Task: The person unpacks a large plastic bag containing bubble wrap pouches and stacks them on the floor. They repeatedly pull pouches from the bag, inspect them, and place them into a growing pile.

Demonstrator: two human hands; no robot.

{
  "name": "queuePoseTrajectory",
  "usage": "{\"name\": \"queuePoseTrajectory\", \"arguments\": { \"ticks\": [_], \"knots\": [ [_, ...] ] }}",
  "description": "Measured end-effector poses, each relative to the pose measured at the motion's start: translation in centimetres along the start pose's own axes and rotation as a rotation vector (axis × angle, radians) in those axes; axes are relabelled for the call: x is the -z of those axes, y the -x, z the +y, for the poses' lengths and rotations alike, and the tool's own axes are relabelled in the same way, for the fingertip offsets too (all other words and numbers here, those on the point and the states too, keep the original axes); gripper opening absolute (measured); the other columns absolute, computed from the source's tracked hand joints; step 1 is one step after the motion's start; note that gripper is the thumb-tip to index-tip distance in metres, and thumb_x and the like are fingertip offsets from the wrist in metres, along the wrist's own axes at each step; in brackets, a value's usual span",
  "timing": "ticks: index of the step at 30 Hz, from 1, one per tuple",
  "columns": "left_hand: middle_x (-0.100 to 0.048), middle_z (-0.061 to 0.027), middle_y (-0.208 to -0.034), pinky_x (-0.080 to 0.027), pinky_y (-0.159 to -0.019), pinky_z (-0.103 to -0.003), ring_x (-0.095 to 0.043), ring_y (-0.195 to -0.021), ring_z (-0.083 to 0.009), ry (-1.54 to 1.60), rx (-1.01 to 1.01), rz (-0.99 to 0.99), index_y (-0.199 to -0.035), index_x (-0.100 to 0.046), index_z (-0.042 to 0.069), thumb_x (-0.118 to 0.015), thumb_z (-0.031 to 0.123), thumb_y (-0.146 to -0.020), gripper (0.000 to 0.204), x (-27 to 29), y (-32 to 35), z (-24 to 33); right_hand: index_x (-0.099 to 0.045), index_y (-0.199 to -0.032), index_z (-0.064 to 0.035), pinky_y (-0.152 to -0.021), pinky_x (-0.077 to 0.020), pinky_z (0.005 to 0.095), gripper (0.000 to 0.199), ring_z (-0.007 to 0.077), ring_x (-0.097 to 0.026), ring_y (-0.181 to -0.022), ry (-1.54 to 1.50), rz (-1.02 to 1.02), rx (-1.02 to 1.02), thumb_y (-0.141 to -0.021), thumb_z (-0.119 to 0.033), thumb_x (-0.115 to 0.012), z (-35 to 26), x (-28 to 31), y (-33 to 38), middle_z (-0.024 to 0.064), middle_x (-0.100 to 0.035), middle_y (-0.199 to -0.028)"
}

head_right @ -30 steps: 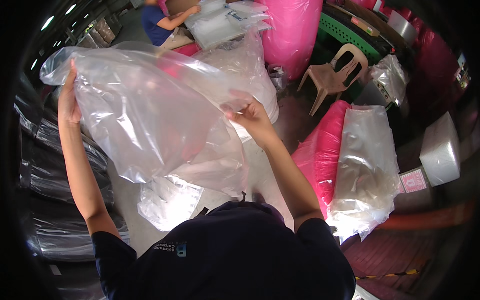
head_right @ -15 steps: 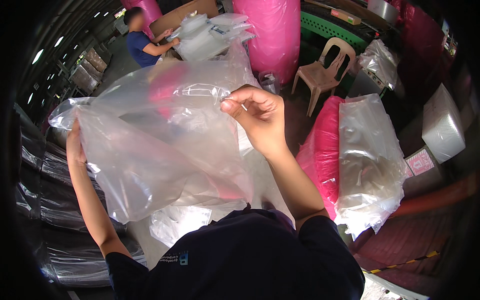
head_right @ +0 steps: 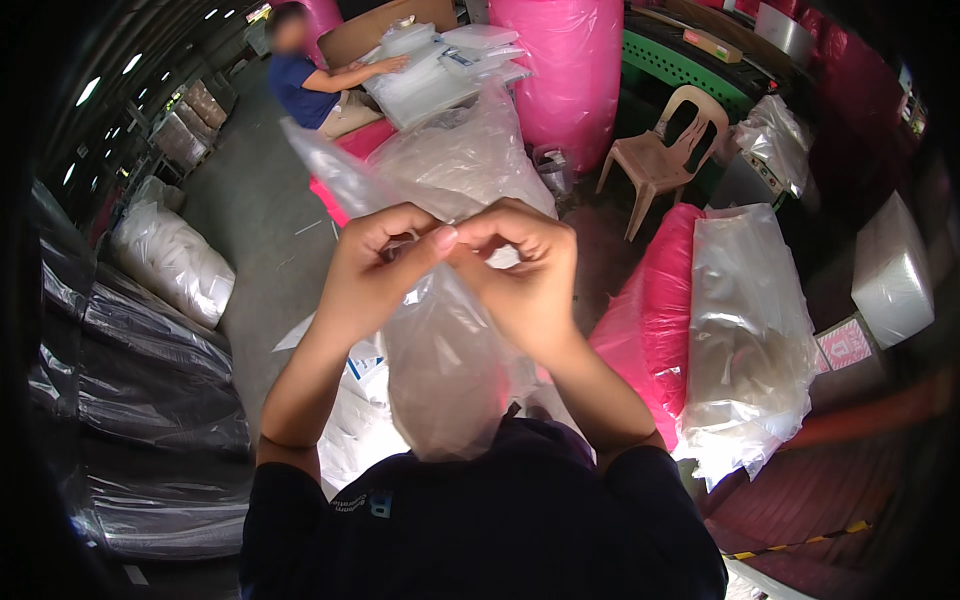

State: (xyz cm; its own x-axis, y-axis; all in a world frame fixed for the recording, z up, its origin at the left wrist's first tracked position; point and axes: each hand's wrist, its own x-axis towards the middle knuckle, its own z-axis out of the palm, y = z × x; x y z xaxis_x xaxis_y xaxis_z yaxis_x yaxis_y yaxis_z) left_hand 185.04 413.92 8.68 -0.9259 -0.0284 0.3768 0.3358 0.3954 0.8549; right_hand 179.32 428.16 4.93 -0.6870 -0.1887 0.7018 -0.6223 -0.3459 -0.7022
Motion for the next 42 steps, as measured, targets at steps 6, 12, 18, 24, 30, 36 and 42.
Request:
{"name": "queuePoseTrajectory", "arguments": {
  "ticks": [6, 12, 18, 24, 30, 36, 42],
  "knots": [
    [-0.057, 0.0052, -0.069, -0.032, -0.053, -0.019, -0.042, -0.06, -0.0007, 0.198, 0.209, -0.167, -0.082, -0.064, 0.001, -0.063, 0.019, -0.086, 0.018, -0.1, -0.1, -4.8, -0.068, -0.078, -0.0019, -0.063, -0.0444, 0.0222, 0.008, 0.0081, -0.058, -0.068, -0.136, -0.201, -0.405, -0.072, 0.0, -0.072, 1.9, 2.6, 0.7, 0.004, -0.065, -0.074],
    [-0.061, -0.0018, -0.082, -0.043, -0.066, -0.029, -0.055, -0.072, -0.0131, -0.366, 0.14, -0.049, -0.083, -0.059, 0.004, -0.054, 0.011, -0.09, 0.012, 2.1, 1.2, -10.2, -0.058, -0.087, -0.0064, -0.065, -0.0441, 0.0241, 0.003, 0.009, -0.056, -0.069, -0.378, -0.004, -0.914, -0.084, -0.006, -0.059, 7.2, 5.7, 0.7, 0.0015, -0.061, -0.075],
    [-0.06, -0.0057, -0.082, -0.046, -0.069, -0.036, -0.06, -0.076, -0.0199, 0.669, 0.706, 0.364, -0.081, -0.055, 0.005, -0.047, 0.014, -0.093, 0.018, 2.8, 1.7, -15.7, -0.053, -0.088, -0.0041, -0.05, -0.0373, 0.0257, 0.005, 0.0096, -0.05, -0.058, -0.062, -0.327, -0.8, -0.088, -0.009, -0.053, 13.0, 1.1, 4.3, -0.0011, -0.053, -0.064],
    [-0.055, -0.0072, -0.068, -0.043, -0.053, -0.035, -0.054, -0.06, -0.0232, 0.537, 0.608, 0.169, -0.084, -0.048, 0.004, -0.061, 0.027, -0.085, 0.027, 1.6, 3.2, -15.7, -0.063, -0.079, -0.0031, -0.051, -0.0435, 0.0293, 0.009, 0.0151, -0.057, -0.059, 0.457, -0.052, -0.233, -0.083, -0.002, -0.055, 19.8, 2.7, 1.8, 0.0034, -0.061, -0.069],
    [-0.062, -0.0246, -0.076, -0.048, -0.067, -0.044, -0.062, -0.075, -0.0386, -0.793, 0.589, 0.612, -0.073, -0.062, 0.0, -0.054, 0.001, -0.07, 0.008, 7.3, 8.4, -25.5, -0.055, -0.1, -0.0034, -0.051, -0.0412, 0.032, 0.022, 0.0145, -0.052, -0.058, -0.199, -0.476, -1.167, -0.078, -0.002, -0.053, 19.5, -1.1, 3.2, 0.0035, -0.053, -0.066],
    [-0.05, -0.0016, -0.072, -0.038, -0.042, -0.021, -0.043, -0.052, -0.0088, 1.586, 0.805, 1.233, -0.094, -0.053, 0.003, -0.045, 0.018, -0.094, 0.017, 2.1, 18.1, -29.6, -0.058, -0.097, -0.0047, -0.067, -0.0459, 0.0451, 0.02, 0.0359, -0.058, -0.072, 0.741, -0.741, 0.013, -0.081, -0.015, -0.059, 23.0, -1.1, 3.2, 0.0168, -0.06, -0.076],
    [-0.049, -0.002, -0.078, -0.032, -0.039, -0.012, -0.045, -0.059, -0.0046, 1.419, 0.677, 0.101, -0.094, -0.051, 0.006, -0.045, 0.02, -0.094, 0.016, -1.1, 15.4, -17.4, -0.058, -0.082, -0.011, -0.054, -0.0495, 0.0353, 0.003, 0.0209, -0.06, -0.056, -0.415, -0.053, -1.326, -0.083, -0.012, -0.056, 32.6, -0.8, 1.4, 0.0009, -0.053, -0.062]
  ]
}}
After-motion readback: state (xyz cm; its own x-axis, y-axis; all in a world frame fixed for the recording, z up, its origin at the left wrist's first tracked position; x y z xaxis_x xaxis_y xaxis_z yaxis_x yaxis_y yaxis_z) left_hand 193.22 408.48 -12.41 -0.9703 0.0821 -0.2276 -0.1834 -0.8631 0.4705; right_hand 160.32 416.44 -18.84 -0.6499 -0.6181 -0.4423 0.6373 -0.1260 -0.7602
